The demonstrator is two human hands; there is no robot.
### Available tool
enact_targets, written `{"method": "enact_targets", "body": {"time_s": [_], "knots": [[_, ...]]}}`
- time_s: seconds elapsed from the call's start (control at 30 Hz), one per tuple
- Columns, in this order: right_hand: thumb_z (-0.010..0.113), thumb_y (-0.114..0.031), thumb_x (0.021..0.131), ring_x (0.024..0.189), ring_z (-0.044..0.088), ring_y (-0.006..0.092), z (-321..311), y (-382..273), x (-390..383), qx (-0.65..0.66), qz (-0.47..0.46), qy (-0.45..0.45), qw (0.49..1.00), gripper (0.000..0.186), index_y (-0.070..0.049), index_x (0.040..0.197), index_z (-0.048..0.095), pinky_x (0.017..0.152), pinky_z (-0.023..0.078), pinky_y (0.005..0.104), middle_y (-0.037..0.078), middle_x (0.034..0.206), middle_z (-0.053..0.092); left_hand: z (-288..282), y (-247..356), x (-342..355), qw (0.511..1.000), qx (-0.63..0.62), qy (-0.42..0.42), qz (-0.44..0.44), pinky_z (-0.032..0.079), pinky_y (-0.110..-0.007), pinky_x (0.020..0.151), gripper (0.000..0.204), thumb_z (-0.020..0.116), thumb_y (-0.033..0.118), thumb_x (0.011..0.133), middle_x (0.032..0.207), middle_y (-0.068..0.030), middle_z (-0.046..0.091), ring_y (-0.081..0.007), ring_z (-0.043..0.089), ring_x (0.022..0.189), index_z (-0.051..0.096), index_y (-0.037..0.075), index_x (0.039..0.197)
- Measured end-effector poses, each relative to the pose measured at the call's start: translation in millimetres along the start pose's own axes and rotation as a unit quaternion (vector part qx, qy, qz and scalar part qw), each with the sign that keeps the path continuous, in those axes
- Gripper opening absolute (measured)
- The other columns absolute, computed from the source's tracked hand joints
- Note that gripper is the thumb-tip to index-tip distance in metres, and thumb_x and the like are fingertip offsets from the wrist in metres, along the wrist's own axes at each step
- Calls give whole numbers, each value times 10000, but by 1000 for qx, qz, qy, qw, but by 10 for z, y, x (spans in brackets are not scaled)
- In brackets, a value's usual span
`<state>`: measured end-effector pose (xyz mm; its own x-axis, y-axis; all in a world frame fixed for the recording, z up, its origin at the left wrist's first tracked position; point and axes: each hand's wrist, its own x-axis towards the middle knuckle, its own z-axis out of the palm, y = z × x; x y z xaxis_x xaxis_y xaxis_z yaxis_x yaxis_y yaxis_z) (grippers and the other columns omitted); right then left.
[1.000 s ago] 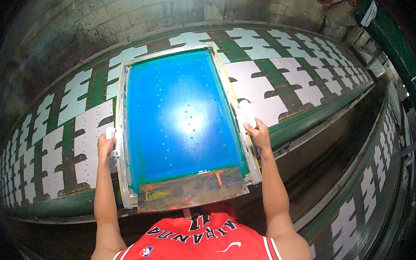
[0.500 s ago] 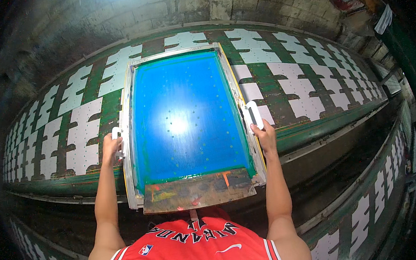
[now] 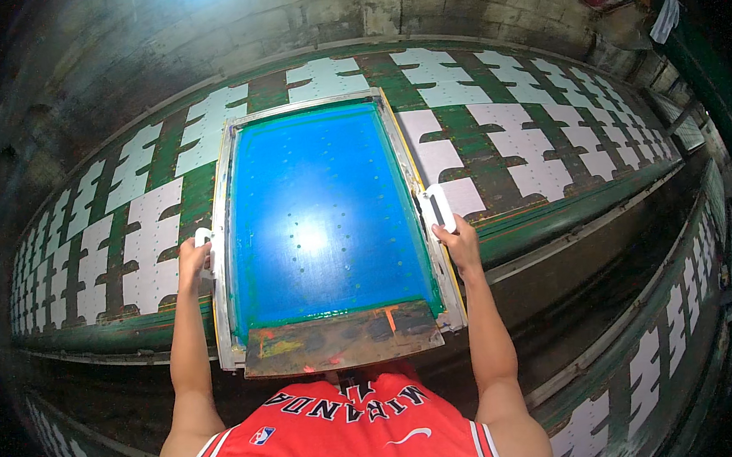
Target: The person performs screen printing by repeatedly pulling a squeegee across a blue screen to transfer ink onto white T-shirts arranged on a green conveyor belt. The person moves the screen to the next shirt after each print and continues the process along the line.
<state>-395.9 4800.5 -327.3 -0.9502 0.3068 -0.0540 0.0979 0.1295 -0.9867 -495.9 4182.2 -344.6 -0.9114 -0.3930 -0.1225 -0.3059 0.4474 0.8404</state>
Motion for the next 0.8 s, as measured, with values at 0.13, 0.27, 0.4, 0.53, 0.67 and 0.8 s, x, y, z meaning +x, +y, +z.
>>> {"method": "enact_targets", "body": {"time_s": [0.13,0.27,0.4,0.53,0.67,0.8], "knots": [[742,-266,845,724,575,119,99,27,-57,6,-3,3,1000,302,-3,985,687,680,442,284,30,807,652,-79,-78,140,1000,28,4,3,527,-392,640,269,713,130,825,861,-161,731,-225,690,715,690,-66,1009],[740,-267,854,718,567,114,99,32,47,-5,-5,-15,1000,312,-2,1011,692,675,439,286,20,790,644,-64,-60,163,1000,0,13,-2,534,-390,653,288,715,131,820,860,-167,736,-230,700,732,693,-69,1025],[730,-257,867,732,580,116,-96,-49,405,-27,-33,-16,999,318,5,1046,704,680,446,298,41,832,680,172,201,153,999,8,28,18,489,-342,507,182,678,88,872,770,-75,661,-167,624,604,663,-46,994],[718,-250,873,788,611,130,-469,-103,991,1,-55,-33,998,322,10,1063,708,713,458,301,58,872,703,698,499,187,998,-26,38,48,460,-317,476,190,680,28,824,735,-66,652,-137,598,571,664,-50,997],[713,-272,872,820,624,143,-998,-11,1621,-19,-39,-53,998,341,9,1065,706,757,463,302,73,915,708,1436,666,370,989,52,119,68,439,-321,455,177,623,-30,799,725,-77,648,-129,586,551,652,-40,973],[714,-363,867,922,617,153,-1491,297,2152,8,-11,-61,998,423,-35,1132,677,824,468,329,57,1008,689,2236,722,414,983,77,135,96,491,-357,513,334,589,-47,802,828,-159,697,-200,663,653,658,-74,1127]]}}
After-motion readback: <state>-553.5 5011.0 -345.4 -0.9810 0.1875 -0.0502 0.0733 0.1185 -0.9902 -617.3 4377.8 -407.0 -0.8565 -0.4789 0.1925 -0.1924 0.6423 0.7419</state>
